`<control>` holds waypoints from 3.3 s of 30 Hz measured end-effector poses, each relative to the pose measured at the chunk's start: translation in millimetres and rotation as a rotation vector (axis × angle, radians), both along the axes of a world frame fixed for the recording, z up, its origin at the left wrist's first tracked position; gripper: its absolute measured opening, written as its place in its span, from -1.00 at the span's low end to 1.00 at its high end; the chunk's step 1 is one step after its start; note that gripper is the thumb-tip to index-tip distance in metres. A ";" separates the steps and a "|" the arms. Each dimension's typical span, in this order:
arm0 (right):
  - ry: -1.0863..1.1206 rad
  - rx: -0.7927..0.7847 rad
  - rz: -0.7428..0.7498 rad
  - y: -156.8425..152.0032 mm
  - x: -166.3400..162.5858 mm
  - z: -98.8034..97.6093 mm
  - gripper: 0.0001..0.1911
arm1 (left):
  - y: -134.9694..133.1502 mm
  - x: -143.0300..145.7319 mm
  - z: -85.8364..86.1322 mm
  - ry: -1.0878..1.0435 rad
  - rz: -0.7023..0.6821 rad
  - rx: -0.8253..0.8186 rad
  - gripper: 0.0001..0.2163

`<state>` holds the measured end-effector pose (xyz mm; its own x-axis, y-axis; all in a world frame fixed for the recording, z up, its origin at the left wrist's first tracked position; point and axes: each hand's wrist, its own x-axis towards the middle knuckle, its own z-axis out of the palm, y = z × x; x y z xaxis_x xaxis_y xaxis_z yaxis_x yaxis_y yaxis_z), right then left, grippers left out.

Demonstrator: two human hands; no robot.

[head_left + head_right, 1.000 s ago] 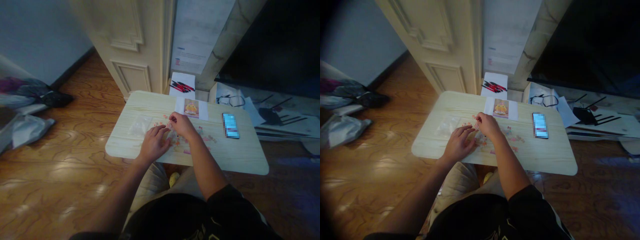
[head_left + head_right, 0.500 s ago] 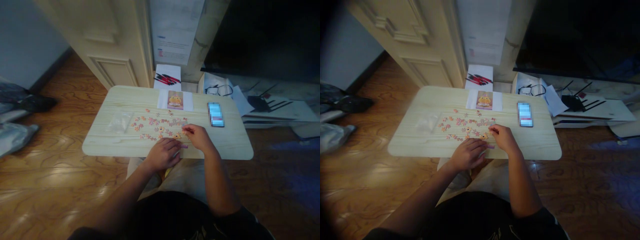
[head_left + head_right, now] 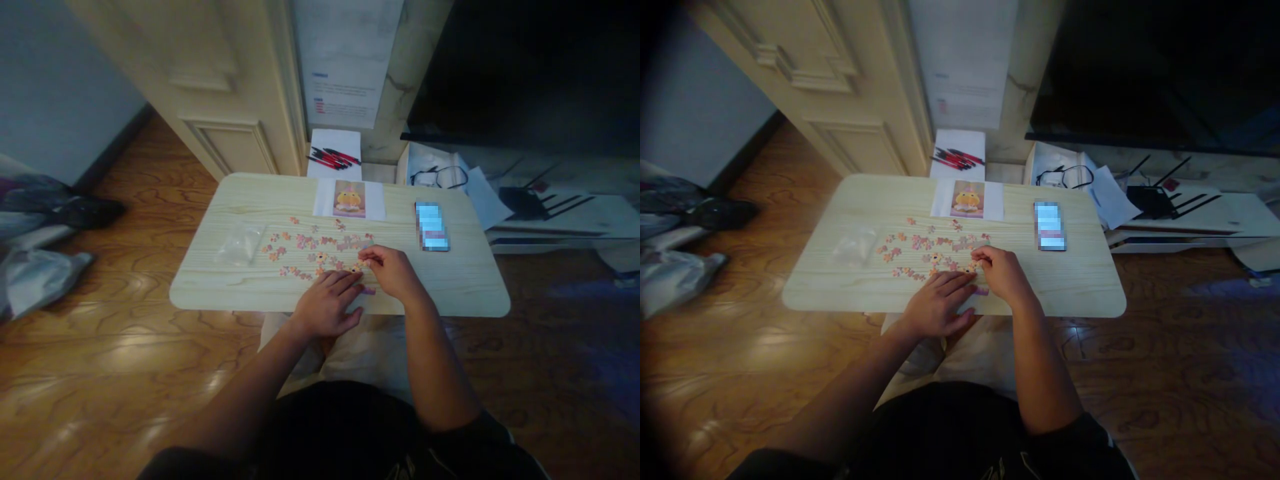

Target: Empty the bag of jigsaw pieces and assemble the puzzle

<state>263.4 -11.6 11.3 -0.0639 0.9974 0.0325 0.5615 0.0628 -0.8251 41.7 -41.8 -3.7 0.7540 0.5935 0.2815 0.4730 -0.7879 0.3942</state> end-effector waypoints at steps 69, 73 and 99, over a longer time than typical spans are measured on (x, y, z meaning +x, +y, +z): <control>-0.257 0.113 0.051 -16.1 2.7 5.2 -0.85 | 52.6 -38.4 15.4 0.068 0.467 0.035 -0.76; -0.269 0.127 0.069 -18.7 -0.1 4.4 -0.82 | 62.2 -44.9 14.8 0.181 0.449 0.031 -0.74; -0.562 0.088 -0.013 -14.4 -15.2 16.4 -0.84 | 41.9 -43.8 20.2 0.061 0.444 0.116 -0.82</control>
